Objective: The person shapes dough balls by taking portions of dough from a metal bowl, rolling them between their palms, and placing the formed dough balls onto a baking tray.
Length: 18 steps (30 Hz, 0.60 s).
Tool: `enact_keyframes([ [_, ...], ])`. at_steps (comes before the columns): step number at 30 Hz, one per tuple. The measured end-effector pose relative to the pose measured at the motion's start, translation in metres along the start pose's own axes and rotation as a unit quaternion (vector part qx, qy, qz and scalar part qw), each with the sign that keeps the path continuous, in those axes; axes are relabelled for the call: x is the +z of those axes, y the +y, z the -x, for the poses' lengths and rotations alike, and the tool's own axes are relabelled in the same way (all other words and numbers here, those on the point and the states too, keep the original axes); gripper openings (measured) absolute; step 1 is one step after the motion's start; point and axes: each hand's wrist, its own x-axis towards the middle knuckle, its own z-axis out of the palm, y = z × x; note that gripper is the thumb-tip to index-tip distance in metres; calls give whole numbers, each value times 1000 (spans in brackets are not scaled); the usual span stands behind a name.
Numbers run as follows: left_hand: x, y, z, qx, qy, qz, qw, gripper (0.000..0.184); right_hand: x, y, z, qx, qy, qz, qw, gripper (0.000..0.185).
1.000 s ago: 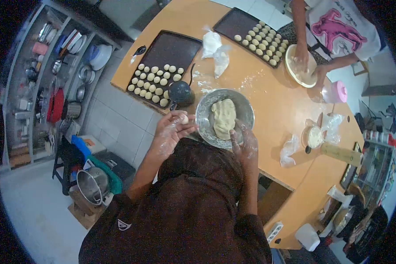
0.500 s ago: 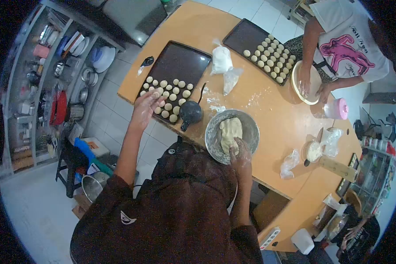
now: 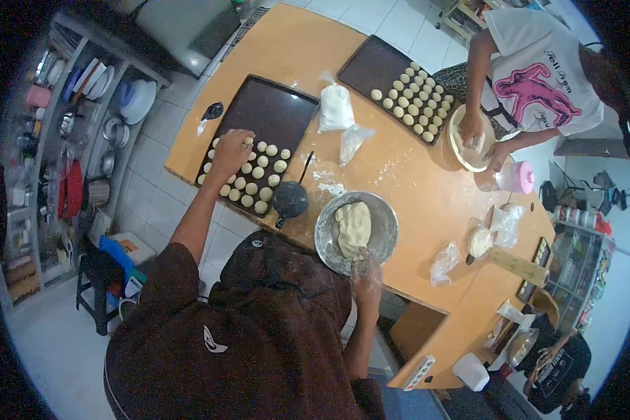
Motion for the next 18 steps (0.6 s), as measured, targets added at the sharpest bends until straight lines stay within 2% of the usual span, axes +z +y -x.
enact_keyframes([
  [4,8,-8,-7,-5,-31,26,999,19,0,-11,2,23,18,16,999,32],
  [10,12,-15,-14,19,-51,-2,999,20,-5,-15,-3,41,-16,0,999,34],
  [18,13,-17,-16,-9,-77,-6,997,26,1,1,-9,36,-21,28,999,37],
])
